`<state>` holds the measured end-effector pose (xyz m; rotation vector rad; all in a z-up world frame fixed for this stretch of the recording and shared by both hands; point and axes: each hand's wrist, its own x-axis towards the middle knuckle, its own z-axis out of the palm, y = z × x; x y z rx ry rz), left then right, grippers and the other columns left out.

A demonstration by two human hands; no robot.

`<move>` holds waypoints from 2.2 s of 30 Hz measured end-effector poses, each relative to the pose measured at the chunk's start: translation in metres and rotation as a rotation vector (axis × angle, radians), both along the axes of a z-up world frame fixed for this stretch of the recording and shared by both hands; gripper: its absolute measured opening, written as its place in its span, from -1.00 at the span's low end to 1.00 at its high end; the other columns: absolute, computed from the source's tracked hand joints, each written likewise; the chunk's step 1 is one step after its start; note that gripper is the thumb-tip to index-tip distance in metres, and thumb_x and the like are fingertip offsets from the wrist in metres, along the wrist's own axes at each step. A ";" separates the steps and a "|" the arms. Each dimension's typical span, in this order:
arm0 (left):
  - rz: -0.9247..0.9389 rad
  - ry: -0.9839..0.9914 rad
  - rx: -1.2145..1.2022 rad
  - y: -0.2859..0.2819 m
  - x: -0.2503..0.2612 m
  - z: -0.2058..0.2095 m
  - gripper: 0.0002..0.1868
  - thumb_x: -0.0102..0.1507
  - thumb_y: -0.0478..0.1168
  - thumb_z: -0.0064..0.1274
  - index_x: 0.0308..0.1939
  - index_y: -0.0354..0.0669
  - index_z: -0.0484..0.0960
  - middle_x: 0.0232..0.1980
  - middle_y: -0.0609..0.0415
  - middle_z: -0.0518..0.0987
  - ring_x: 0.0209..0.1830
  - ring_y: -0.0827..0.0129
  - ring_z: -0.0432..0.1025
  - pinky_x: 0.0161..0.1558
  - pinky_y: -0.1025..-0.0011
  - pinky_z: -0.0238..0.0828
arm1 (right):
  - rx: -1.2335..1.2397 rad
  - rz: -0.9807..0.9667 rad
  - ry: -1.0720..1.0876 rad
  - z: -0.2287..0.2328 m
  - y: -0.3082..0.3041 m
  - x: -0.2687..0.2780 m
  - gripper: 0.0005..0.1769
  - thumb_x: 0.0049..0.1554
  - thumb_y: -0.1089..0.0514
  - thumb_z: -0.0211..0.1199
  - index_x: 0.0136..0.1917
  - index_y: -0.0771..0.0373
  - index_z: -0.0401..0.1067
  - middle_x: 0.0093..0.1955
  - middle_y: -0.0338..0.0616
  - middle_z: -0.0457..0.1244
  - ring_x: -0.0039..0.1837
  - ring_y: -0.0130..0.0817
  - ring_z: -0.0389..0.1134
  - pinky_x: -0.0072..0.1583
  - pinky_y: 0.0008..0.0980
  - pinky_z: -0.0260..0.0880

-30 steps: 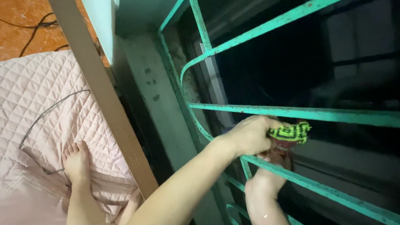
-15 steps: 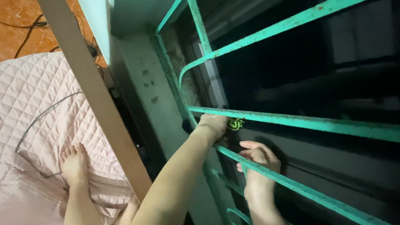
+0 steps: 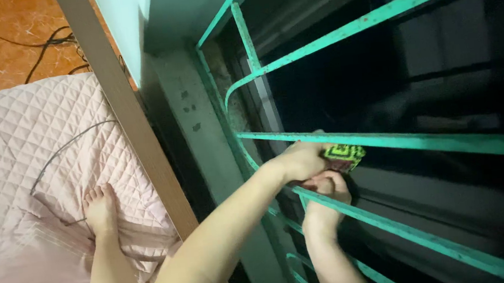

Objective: Cleaning the metal window grilles and frame using a colored cloth.

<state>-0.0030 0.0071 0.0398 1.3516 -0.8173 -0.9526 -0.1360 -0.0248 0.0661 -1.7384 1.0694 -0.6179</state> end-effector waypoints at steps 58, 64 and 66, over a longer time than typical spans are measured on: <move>0.054 -0.413 0.274 0.015 0.002 0.041 -0.52 0.09 -0.19 0.17 0.09 0.31 0.71 0.05 0.00 0.63 0.12 0.05 0.51 0.12 0.13 0.44 | 0.048 -0.131 -0.003 -0.068 -0.048 -0.023 -0.73 0.24 0.15 0.14 0.00 0.45 0.46 -0.05 -0.05 0.34 -0.02 -0.25 0.31 0.05 -0.20 0.38; 0.216 -0.143 0.331 0.017 -0.006 0.027 -0.61 0.13 -0.04 0.22 0.05 0.11 0.71 -0.02 -0.08 0.67 0.02 0.02 0.56 0.05 0.15 0.49 | -0.100 -0.018 0.036 -0.007 -0.004 0.002 -0.79 0.15 0.19 0.06 -0.14 0.37 0.45 -0.27 -0.13 0.35 -0.21 -0.28 0.34 -0.09 -0.24 0.38; 0.281 -0.005 0.191 0.016 -0.014 0.052 -0.59 0.17 0.03 0.22 0.08 0.10 0.68 -0.05 -0.09 0.68 -0.03 0.02 0.58 0.00 0.18 0.50 | -0.093 -0.089 0.013 -0.015 -0.010 -0.009 -0.80 0.17 0.20 0.03 -0.10 0.36 0.42 -0.21 -0.13 0.34 -0.17 -0.31 0.32 -0.07 -0.27 0.38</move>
